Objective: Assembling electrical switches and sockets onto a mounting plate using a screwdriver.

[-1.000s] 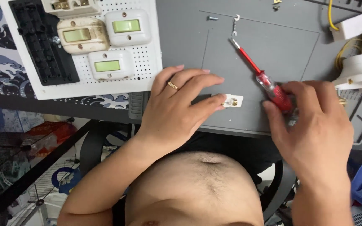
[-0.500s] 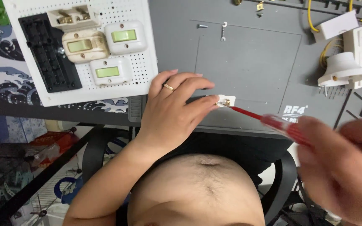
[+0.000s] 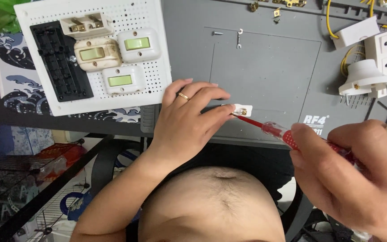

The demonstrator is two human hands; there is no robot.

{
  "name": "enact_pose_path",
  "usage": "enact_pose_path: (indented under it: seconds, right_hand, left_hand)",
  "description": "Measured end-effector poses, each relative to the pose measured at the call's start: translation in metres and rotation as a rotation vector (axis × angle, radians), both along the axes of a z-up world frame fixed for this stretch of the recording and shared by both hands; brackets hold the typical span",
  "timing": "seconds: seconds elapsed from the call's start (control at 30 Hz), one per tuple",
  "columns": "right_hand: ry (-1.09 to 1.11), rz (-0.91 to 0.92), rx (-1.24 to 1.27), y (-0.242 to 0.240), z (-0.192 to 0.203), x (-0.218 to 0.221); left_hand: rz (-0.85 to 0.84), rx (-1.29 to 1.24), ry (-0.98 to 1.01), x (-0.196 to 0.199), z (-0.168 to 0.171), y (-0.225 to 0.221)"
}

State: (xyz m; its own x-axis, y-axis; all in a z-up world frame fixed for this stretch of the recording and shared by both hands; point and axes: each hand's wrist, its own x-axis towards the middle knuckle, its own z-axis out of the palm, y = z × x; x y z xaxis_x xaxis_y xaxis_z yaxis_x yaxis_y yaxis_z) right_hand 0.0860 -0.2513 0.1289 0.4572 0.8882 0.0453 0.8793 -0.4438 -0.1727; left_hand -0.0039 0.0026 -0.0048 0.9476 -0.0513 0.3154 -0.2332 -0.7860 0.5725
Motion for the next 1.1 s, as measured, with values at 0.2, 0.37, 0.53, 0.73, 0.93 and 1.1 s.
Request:
enact_pose_path:
  seconds: [0.2, 0.37, 0.53, 0.73, 0.93, 1.1]
  right_hand:
    - [-0.157, 0.045, -0.239, 0.041, 0.032, -0.009]
    - [-0.275, 0.168, -0.191, 0.04, 0.032, 0.002]
    - [-0.092, 0.045, -0.107, 0.022, 0.025, 0.007]
    - [0.166, -0.218, -0.059, -0.012, -0.005, 0.019]
    - [0.427, -0.407, -0.06, 0.002, -0.02, 0.024]
    - [0.676, -0.393, 0.447, 0.022, -0.043, 0.024]
  left_hand:
    - [-0.009, 0.005, 0.045, 0.0, 0.004, 0.0]
    - [-0.007, 0.021, 0.039, 0.001, 0.005, -0.001]
    - [0.024, 0.011, 0.018, -0.001, 0.003, -0.001]
    - [0.026, 0.0, -0.006, 0.0, -0.001, 0.001]
    - [-0.008, 0.046, -0.016, 0.001, -0.002, 0.001]
    - [0.01, 0.06, -0.019, 0.001, -0.003, 0.0]
